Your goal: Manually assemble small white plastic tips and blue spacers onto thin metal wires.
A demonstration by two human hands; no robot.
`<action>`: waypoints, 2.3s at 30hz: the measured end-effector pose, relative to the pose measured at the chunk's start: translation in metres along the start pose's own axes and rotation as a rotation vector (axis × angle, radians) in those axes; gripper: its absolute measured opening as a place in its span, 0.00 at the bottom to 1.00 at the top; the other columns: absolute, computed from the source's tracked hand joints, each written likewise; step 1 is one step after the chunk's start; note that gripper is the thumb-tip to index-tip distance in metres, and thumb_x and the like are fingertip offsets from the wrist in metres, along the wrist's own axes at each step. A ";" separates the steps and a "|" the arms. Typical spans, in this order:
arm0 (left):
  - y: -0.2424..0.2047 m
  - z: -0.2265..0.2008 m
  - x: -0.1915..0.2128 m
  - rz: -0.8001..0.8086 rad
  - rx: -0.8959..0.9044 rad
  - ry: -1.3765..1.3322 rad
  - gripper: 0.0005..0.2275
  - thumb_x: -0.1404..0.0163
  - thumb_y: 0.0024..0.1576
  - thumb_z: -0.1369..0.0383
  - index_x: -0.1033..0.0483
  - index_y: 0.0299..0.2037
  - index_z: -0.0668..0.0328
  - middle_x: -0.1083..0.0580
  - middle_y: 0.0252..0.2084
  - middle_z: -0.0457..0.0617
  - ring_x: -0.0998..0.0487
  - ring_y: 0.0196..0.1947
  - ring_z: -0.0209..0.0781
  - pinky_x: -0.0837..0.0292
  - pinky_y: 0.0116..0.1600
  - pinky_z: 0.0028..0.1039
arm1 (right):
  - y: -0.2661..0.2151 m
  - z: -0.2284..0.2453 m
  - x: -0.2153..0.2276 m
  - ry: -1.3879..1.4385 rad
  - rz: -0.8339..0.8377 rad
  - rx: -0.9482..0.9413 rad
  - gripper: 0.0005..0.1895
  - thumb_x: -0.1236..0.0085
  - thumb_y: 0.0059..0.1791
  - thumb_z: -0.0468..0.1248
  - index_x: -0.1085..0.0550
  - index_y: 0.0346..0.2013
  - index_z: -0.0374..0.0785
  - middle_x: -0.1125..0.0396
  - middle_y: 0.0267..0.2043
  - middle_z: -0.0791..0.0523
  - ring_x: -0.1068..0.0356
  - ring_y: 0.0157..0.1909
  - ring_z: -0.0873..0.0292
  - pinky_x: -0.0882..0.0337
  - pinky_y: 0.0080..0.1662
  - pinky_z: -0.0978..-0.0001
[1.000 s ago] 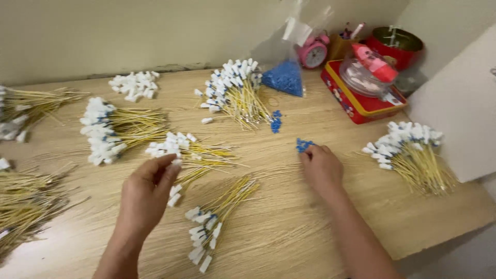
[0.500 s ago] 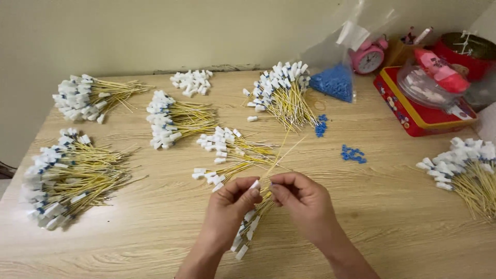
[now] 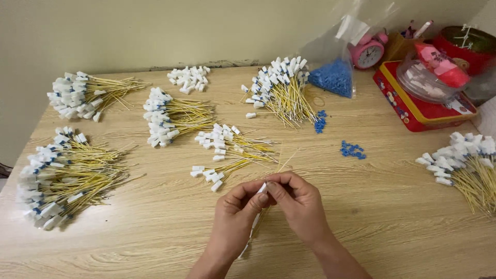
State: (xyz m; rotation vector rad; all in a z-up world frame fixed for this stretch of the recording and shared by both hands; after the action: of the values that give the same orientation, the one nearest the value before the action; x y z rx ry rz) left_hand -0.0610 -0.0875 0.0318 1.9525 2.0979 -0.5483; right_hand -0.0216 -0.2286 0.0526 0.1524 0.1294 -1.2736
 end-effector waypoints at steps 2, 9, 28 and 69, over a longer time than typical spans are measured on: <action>-0.001 -0.001 0.000 -0.021 0.004 0.005 0.11 0.46 0.58 0.76 0.21 0.50 0.70 0.18 0.41 0.51 0.18 0.42 0.37 0.20 0.51 0.28 | -0.002 0.001 -0.001 -0.063 0.001 0.069 0.07 0.45 0.54 0.31 0.22 0.45 0.32 0.27 0.40 0.57 0.26 0.42 0.65 0.22 0.45 0.72; 0.001 0.006 0.008 -0.095 0.028 0.002 0.11 0.45 0.58 0.75 0.20 0.50 0.70 0.19 0.38 0.49 0.21 0.37 0.33 0.22 0.45 0.25 | -0.008 0.007 -0.006 -0.323 0.029 0.267 0.12 0.46 0.53 0.25 0.23 0.50 0.33 0.30 0.45 0.55 0.29 0.45 0.65 0.27 0.45 0.76; 0.014 -0.045 0.049 -0.012 -0.194 1.202 0.08 0.41 0.54 0.65 0.14 0.39 0.59 0.19 0.41 0.52 0.18 0.36 0.44 0.22 0.41 0.34 | -0.009 -0.010 0.098 -0.548 -0.122 0.137 0.14 0.44 0.50 0.29 0.23 0.50 0.38 0.29 0.46 0.57 0.28 0.46 0.65 0.25 0.45 0.74; 0.036 -0.023 0.039 -0.159 0.081 0.314 0.15 0.49 0.61 0.66 0.19 0.56 0.57 0.24 0.29 0.46 0.29 0.24 0.30 0.32 0.29 0.22 | 0.053 -0.002 0.235 -1.559 -0.387 0.027 0.12 0.42 0.51 0.44 0.22 0.40 0.40 0.28 0.45 0.50 0.27 0.47 0.45 0.28 0.48 0.52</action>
State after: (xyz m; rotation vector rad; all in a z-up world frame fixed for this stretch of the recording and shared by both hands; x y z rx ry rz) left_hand -0.0270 -0.0414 0.0322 2.0393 2.4733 -0.3803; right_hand 0.0972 -0.4341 0.0102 -0.8875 -1.2398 -1.4577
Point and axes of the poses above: each hand's wrist, its own y-axis towards the middle knuckle, its own x-axis out of the back of the hand, z = x × y, the point moved 5 cm from there along y, towards the middle knuckle
